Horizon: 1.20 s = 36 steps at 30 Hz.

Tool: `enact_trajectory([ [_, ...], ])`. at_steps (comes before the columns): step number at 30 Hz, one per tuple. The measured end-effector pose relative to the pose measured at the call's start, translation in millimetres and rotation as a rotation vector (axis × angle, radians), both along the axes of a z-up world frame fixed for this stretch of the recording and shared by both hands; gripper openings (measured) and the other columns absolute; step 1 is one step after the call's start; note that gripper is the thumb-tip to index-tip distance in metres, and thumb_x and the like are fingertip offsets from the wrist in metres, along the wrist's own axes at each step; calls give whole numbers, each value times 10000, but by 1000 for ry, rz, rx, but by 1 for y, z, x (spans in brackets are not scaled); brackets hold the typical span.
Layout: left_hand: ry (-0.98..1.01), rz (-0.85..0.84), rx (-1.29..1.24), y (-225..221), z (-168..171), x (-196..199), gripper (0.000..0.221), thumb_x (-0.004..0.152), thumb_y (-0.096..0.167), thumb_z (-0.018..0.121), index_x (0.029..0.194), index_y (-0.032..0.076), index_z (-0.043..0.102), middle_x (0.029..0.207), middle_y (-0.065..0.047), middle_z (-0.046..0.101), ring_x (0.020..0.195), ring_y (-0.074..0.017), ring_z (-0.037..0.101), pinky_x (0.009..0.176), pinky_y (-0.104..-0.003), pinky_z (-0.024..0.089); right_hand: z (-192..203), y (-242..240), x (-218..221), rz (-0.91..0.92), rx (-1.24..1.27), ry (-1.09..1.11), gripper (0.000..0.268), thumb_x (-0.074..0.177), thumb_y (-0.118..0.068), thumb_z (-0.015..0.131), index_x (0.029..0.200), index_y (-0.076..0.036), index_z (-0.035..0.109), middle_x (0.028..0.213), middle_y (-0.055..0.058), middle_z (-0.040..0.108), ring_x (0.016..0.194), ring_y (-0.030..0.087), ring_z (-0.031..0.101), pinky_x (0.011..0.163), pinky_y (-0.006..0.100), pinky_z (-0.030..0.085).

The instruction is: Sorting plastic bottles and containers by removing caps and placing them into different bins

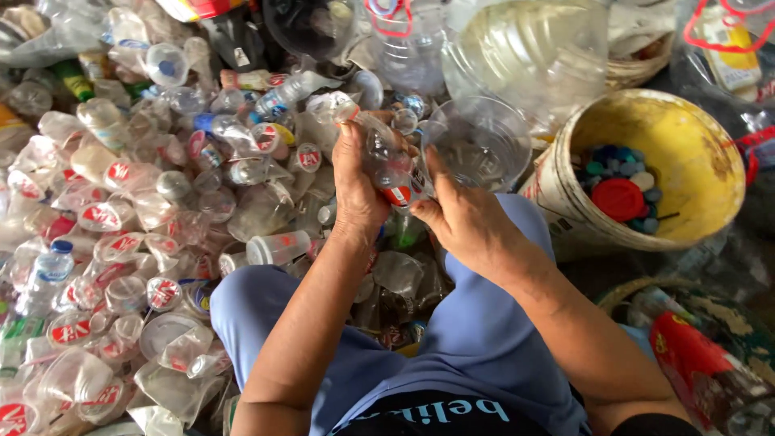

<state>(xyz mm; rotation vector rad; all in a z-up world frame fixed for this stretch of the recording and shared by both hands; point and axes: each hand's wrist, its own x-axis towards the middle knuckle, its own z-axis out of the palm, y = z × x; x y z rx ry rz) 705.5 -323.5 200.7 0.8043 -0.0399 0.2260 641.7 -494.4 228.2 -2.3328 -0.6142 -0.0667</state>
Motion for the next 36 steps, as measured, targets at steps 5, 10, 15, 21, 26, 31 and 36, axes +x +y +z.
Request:
enact_trajectory([
  [5, -55, 103, 106, -9, -1, -7, 498, 923, 504, 671, 1024, 17, 694, 715, -206, 683, 602, -258, 715, 548, -362, 610, 5, 3, -9, 22, -63, 31, 768, 1067, -453, 426, 1591, 37, 152, 985, 387, 693, 862, 523, 718, 826, 641, 583],
  [10, -23, 178, 116, 7, 23, -14, 359, 942, 419, 658, 969, 60, 663, 735, -159, 694, 609, -215, 721, 592, -320, 631, -4, -7, -26, 49, -133, 204, 738, 1078, -371, 415, 1600, 26, 76, 871, 294, 724, 685, 419, 746, 842, 572, 623],
  [15, 388, -69, -101, 36, 42, -12, 613, 786, 666, 676, 939, 72, 687, 779, -142, 742, 650, -250, 730, 659, -373, 634, 52, -14, -36, 118, 46, 108, 635, 978, -306, 609, 1566, -163, 419, 733, 280, 724, 693, 495, 720, 663, 599, 586],
  [21, 404, -335, -350, 4, 9, -16, 643, 790, 666, 690, 836, 25, 676, 843, -204, 718, 775, -363, 745, 790, -563, 605, 34, 0, -18, 107, 419, 256, 196, 983, -329, 649, 1018, -149, 719, 511, 0, 684, 414, 146, 697, 526, 266, 603],
  [26, 495, -400, -412, -13, -20, -14, 662, 774, 676, 720, 876, 22, 695, 913, -205, 746, 867, -388, 753, 852, -610, 578, -23, -7, -39, -173, 529, 147, 81, 973, -168, 664, 978, -101, 711, 477, 55, 639, 380, 170, 637, 408, 294, 533],
  [31, 533, -344, -482, -4, -7, -18, 661, 797, 658, 736, 954, 17, 700, 916, -227, 760, 863, -386, 768, 932, -614, 581, -37, -97, -90, -557, 522, 254, 82, 951, -149, 711, 937, -92, 767, 639, 153, 704, 522, 237, 702, 467, 371, 599],
  [36, 302, -272, -328, 23, -23, -38, 626, 899, 534, 660, 1369, 139, 537, 926, -121, 639, 767, -254, 652, 745, -436, 561, -183, -361, -174, -698, -886, -114, 483, 1122, -421, 716, 886, -21, 582, 711, 182, 574, 649, 380, 563, 666, 453, 491],
])
